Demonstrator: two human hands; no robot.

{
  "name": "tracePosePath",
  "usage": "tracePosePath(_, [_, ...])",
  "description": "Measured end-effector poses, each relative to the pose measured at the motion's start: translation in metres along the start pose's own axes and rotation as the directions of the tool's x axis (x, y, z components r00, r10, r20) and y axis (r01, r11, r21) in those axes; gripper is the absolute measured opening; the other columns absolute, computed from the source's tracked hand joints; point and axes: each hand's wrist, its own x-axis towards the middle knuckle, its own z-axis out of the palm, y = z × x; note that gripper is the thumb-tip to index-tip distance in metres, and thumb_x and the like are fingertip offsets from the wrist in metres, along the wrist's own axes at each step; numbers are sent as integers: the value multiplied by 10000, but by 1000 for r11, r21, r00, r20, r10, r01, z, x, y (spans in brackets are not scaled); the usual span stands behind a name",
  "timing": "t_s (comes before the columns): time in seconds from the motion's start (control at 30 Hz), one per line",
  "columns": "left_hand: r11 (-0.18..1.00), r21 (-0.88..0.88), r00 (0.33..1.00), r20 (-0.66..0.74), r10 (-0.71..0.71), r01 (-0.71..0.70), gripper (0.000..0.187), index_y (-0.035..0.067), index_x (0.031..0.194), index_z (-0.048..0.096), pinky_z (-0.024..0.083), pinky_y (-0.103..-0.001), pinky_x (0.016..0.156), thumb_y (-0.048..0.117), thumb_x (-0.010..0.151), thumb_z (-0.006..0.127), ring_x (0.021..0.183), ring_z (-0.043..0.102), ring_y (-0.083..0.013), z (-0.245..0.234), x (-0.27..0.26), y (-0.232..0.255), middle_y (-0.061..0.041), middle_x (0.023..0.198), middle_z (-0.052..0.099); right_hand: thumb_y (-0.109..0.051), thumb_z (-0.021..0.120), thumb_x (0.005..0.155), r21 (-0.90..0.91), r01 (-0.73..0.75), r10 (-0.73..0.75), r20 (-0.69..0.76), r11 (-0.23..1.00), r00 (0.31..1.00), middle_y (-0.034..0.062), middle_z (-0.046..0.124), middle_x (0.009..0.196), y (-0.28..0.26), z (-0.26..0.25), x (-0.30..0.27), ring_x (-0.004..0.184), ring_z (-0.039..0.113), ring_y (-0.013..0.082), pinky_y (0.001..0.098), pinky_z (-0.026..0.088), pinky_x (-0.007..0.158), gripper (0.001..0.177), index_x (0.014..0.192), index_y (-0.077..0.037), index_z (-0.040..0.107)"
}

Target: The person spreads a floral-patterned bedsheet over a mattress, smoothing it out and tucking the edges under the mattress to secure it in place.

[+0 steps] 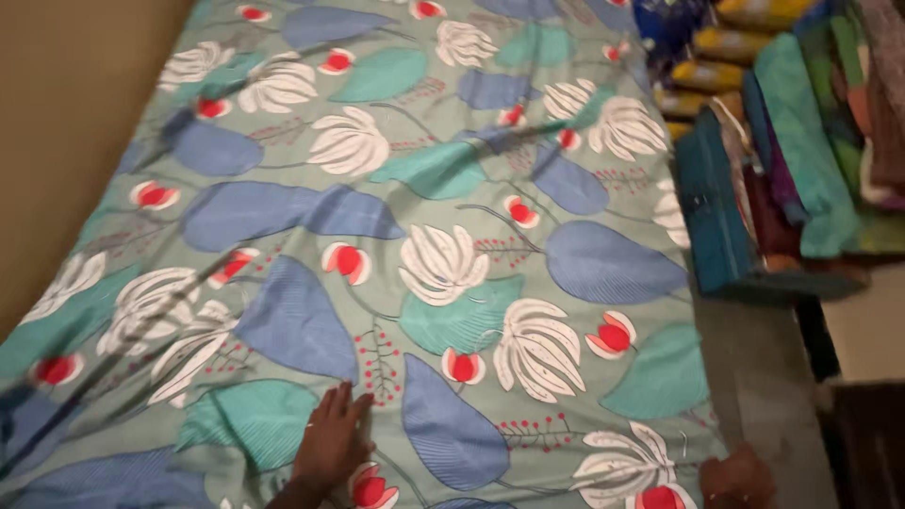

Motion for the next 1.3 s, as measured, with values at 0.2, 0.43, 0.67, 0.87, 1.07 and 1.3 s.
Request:
tracePosePath(0.2, [978,-197,828,-537,-161,62,559,114,1286,614,401,-514,1112,91,732,681,1339,486,-419,6,-67,-144,-208,1401,549,-174,716,670,341,574,-479,-324,745,815,234,674,1188,-165,-38,-82,1147,622,415,548,492,1005,612,1257,-6,672])
tracePosePath(0.43, [772,-215,565,-571,-596,598,551,105,1355,610,454,-514,1101,202,817,680,1337,527,-390,-49,-158,-363,-197,1360,572,15,607,709,642,753,-788,-387,142,478,201,666,1056,-423,-107,-262,1056,611,399,462,490,944,348,1022,-56,743])
tracePosePath(0.67, [462,-416,451,-132,-883,783,452,140,1315,673,534,-549,948,250,880,730,1170,648,-445,-67,-232,-486,-247,1246,684,-10,647,771,683,717,-900,-388,-138,196,170,659,1052,-644,-198,-454,1060,601,384,449,480,951,216,949,-73,754])
tracePosePath(0.87, [675,-738,761,-435,-481,4,404,106,1097,685,577,-425,768,13,705,714,878,716,-355,-106,-252,-410,-145,994,728,-235,715,903,886,451,-994,108,111,32,173,623,1243,-749,-259,-573,1090,649,343,433,515,926,501,1345,-63,551])
tracePosePath(1.07, [863,-496,940,-331,-83,-99,359,86,1175,658,543,-383,931,98,828,750,1127,686,-288,-163,-281,-360,-146,1174,660,-153,784,727,742,662,-993,-31,-101,-117,208,713,1059,-787,-203,-608,968,681,318,410,548,856,540,1230,14,686])
tracePosePath(1.3, [-3,-1000,838,-9,-546,-12,592,111,1432,515,503,-316,972,244,891,714,1202,636,-184,-134,-251,-465,-40,1347,658,-77,627,966,862,-426,-930,351,275,109,32,678,894,-796,-240,-622,733,583,118,281,495,688,226,1167,-40,723])
